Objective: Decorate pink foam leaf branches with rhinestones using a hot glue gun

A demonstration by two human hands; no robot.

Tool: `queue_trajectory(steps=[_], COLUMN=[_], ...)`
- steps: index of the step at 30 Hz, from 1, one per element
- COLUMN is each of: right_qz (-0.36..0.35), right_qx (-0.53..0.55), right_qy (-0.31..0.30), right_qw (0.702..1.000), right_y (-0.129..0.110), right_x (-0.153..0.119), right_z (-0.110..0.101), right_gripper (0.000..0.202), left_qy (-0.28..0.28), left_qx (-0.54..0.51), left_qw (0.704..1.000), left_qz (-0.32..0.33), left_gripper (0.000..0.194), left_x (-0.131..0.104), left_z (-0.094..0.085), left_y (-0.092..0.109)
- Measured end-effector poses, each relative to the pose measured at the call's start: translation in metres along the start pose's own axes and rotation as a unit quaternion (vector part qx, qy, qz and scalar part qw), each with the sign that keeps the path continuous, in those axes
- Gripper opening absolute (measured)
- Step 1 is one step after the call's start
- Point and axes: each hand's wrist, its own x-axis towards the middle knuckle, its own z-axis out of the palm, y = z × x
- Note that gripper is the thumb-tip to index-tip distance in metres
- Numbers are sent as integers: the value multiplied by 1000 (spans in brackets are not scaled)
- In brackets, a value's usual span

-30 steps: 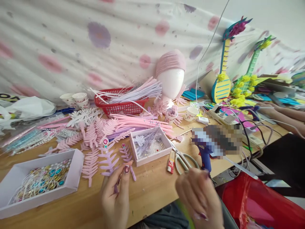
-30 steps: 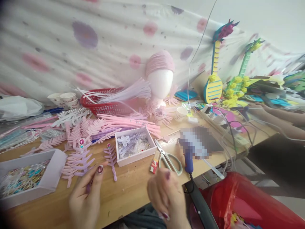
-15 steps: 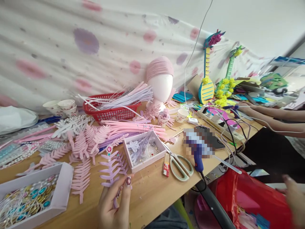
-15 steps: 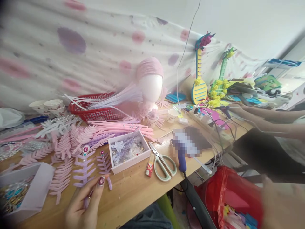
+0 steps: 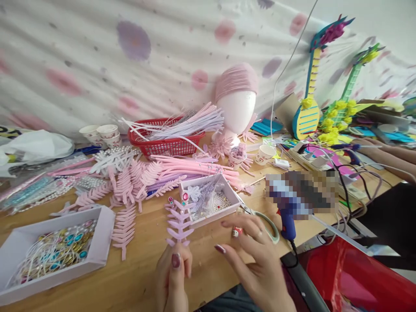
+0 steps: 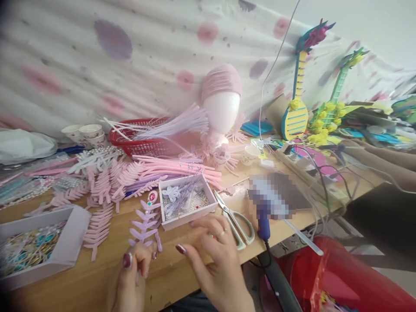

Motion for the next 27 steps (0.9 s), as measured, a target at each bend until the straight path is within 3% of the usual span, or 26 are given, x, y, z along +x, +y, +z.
queue_trajectory(steps=[5,11,16,20,22,25,27], right_qz=[155,246,254,243,235,209,171], right_qx=[192,311,360,334,330,315,251], right_qy=[-39,-60,-38,-48,-55,-66,-54], right_qw=[968,916,897,909,913,924,951], right_y=[3,-3,3,8,8,6,5], right_x=[7,12,14,16,17,15,7], right_z=[39,55,53,47,47,47,44], right_gripper=[16,27,25,20,18,14,12], left_qy=[-55,-104,-128,-31,-13,-46,-63], left_qx=[29,72,15,-64,-78,-65,-58], left_qw=[997,991,991,987,976,964,957], left_qz=[-43,-35,-40,-143,-202,-255,-278], left_gripper=[66,62,61,44,41,42,42], left_x=[-5,-5,-1,3,4,6,7], left_z=[4,2,-1,-3,-2,0,2], left_y=[15,16,10,7,10,16,19])
